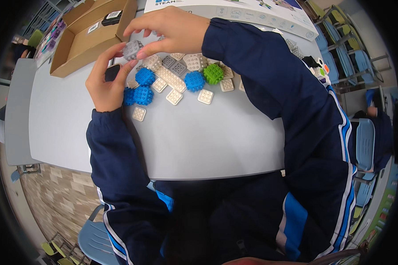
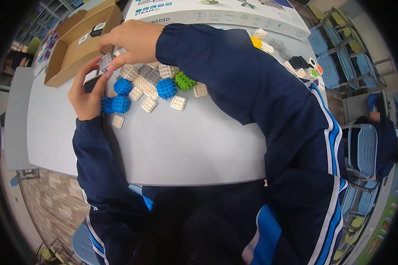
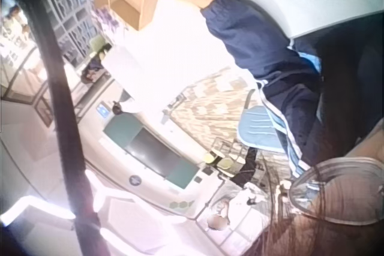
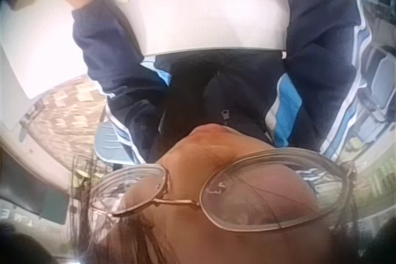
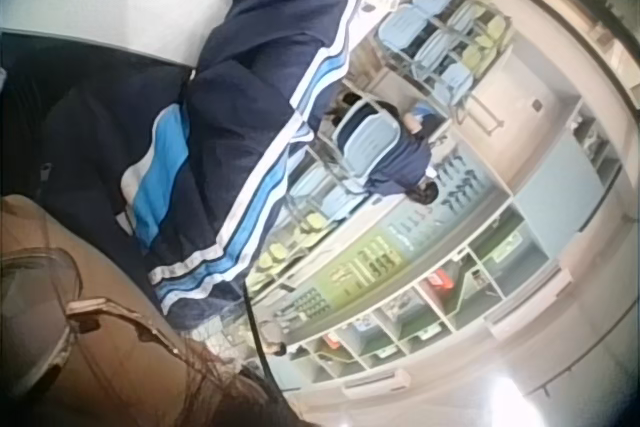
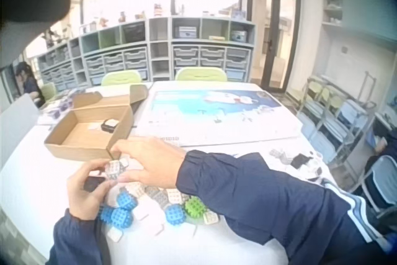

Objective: The person assembles colorful interlocking building blocks on a table, connecting green, yellow, and white pieces into small structures. They repeatedly pick up, align, and press pieces together, occasionally disassembling and reconfiguring the components.

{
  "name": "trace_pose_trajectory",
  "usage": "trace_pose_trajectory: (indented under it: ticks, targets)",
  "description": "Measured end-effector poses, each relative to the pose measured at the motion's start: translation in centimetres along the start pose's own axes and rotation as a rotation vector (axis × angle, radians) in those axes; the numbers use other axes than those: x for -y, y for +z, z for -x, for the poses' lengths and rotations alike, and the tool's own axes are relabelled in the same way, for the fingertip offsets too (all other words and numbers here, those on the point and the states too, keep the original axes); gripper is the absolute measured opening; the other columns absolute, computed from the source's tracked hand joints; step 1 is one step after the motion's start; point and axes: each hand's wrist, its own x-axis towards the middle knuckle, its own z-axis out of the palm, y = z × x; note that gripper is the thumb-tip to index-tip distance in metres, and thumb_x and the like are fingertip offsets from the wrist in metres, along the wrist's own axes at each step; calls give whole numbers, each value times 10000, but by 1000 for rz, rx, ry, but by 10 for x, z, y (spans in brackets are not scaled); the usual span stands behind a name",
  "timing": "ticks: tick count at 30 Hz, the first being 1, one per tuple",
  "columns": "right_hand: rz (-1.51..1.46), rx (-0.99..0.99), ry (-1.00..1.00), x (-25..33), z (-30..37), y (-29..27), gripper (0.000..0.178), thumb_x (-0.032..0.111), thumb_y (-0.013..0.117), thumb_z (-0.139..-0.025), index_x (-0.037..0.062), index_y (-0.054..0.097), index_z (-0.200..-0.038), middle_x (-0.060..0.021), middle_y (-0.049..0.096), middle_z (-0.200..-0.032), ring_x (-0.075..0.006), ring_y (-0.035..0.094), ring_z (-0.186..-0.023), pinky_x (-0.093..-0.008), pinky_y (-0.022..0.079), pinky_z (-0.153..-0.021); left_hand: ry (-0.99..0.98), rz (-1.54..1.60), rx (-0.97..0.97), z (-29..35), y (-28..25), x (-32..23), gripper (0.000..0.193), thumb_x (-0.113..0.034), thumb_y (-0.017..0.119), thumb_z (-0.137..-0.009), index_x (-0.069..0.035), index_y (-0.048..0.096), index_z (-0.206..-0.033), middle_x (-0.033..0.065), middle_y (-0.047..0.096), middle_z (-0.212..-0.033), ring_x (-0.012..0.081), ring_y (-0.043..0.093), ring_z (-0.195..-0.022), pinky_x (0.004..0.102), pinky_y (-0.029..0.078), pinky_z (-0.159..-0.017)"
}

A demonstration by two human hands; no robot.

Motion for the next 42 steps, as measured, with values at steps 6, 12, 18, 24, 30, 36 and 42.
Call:
trace_pose_trajectory:
  ticks: [6,12,18,24,30,36,42]
  targets:
    - [-84,152,94,-9,5,-9,355,273,761,-762,69,665,-1036,-121,693,-907,-255,689,-803,-352,536,-730,168,51,26,4,11,-1,386,-6,770,-736,-10,641,-1100,118,649,-1139,185,639,-943,259,484,-785]
    - [-19,46,288,-34,24,-60,268,136,681,-782,-2,641,-1008,-206,676,-913,-306,676,-848,-368,531,-757,105,-3,22,1,8,-9,304,-70,724,-808,-3,648,-1095,131,590,-1264,232,613,-1062,326,471,-898]
    - [378,78,261,-107,79,-82,286,146,702,-758,-15,651,-988,-201,675,-897,-344,656,-835,-392,521,-747,135,-74,10,1,8,-2,214,-84,679,-846,-30,674,-1053,128,603,-1242,233,598,-1091,325,470,-881]
    - [289,99,321,-113,84,-67,299,183,734,-725,5,677,-958,-179,679,-826,-330,656,-800,-398,517,-719,49,-62,77,6,8,-1,183,-61,662,-854,-39,678,-1035,100,630,-1198,183,613,-1027,277,476,-839]
    - [140,129,531,-111,75,-54,324,208,742,-715,26,689,-977,-181,684,-817,-320,669,-767,-384,526,-698,71,-85,108,6,11,3,142,-42,639,-869,-29,682,-1004,70,652,-1148,131,616,-934,235,482,-777]
    - [253,122,435,-117,70,-48,331,214,733,-723,20,689,-988,-182,689,-832,-317,673,-777,-381,528,-707,32,-85,128,6,8,-3,138,-40,631,-875,-28,686,-1001,69,660,-1127,127,617,-919,234,480,-779]
    - [236,137,447,-117,70,-50,337,226,734,-729,19,684,-991,-184,689,-848,-318,674,-791,-384,528,-712,79,-88,124,5,9,-1,131,-32,637,-852,-36,680,-976,87,667,-1105,205,665,-940,247,487,-793]
